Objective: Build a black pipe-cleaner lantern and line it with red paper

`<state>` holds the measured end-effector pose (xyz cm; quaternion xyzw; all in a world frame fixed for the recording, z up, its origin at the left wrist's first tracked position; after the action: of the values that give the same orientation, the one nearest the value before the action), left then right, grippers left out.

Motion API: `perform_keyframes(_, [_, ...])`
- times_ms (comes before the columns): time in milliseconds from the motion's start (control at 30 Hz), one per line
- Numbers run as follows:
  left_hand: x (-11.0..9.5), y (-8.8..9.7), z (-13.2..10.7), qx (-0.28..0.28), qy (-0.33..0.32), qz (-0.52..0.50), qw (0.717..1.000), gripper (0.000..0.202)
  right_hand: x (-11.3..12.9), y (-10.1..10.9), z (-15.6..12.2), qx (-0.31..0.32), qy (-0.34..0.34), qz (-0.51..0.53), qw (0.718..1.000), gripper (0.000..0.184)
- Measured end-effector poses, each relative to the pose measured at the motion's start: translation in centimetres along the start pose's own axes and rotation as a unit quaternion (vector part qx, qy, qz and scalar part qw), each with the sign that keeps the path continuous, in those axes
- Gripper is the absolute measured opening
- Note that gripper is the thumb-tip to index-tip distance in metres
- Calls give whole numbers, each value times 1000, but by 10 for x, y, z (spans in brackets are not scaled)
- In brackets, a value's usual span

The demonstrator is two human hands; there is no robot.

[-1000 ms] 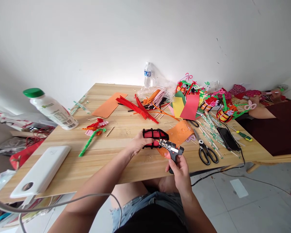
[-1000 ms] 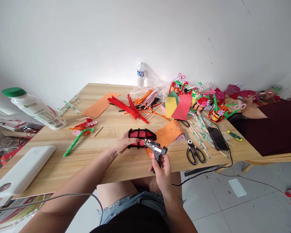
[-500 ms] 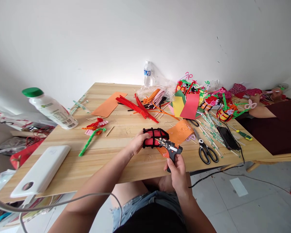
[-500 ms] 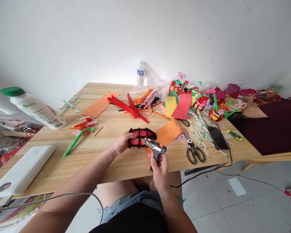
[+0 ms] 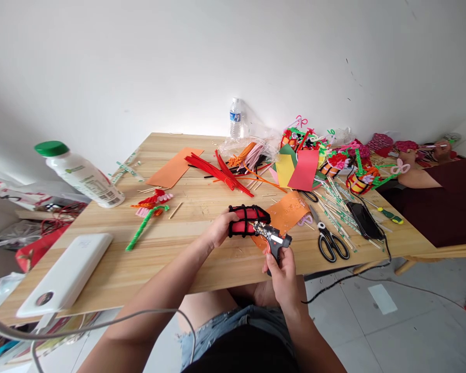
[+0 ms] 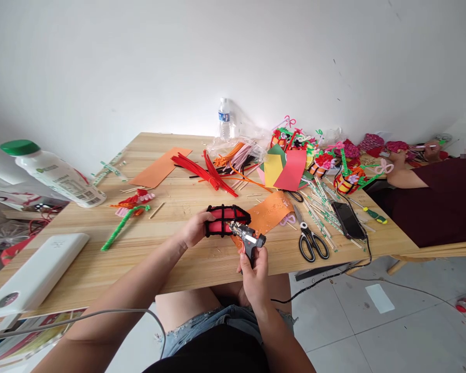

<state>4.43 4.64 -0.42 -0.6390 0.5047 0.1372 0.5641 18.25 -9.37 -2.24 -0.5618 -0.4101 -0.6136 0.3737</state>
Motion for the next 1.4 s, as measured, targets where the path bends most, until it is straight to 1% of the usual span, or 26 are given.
perform_keyframes(133, [-1, -2, -1, -23, 3, -21, 1000, 34, 1, 1, -2, 2, 15, -18, 1000, 23])
perform_keyframes(233, [-2, -4, -2, -27, 8, -28, 999, 30, 3, 2, -3, -5, 28, -32, 999, 24])
perform_keyframes(467, [-1, -5, -3, -6, 38, -40, 998, 33, 2, 5, -8, -19, 34, -46, 998, 27])
perform_keyframes(567, [-1, -4, -3, 2, 54, -44, 998, 32, 2, 7, -9, -21, 37, -61, 997, 26])
perform_keyframes(700, [1, -5, -2, 8, 83, -45, 995, 32, 6, 11, -11, -30, 52, -96, 994, 25])
perform_keyframes(933, [0, -5, -2, 12, 85, -74, 994, 35, 18, 16, -14, -13, 73, -181, 981, 22])
perform_keyframes(1000, [1, -6, -2, 20, 92, -79, 992, 36, 19, 18, -15, -18, 81, -198, 977, 22])
perform_keyframes(1067, [2, -4, -2, 14, 101, -84, 991, 37, 18, 19, -15, -30, 88, -208, 974, 21])
perform_keyframes(1167, [2, 0, 0, -9, 108, -104, 989, 39, 16, 20, -16, -49, 105, -197, 973, 23])
perform_keyframes(1233, [2, 2, 0, -6, 119, -123, 985, 41, 15, 20, -16, -52, 112, -173, 977, 25])
perform_keyframes(1333, [0, 4, 1, 13, 148, -157, 977, 48, 13, 21, -18, -25, 111, -116, 987, 28])
perform_keyframes(1400, [-2, 5, 1, 14, 163, -174, 971, 51, 12, 21, -19, -2, 106, -78, 991, 28])
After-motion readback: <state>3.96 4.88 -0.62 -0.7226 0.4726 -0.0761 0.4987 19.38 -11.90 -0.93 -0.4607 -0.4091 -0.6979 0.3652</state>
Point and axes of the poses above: each hand's wrist, its own z-axis towards the middle knuckle, its own y-axis out of the back of the hand, x = y × z, the point moved 4 cm from there along z, towards the middle knuckle, and after that the axes turned 9 degrees about -z, right-handed, at the moved point
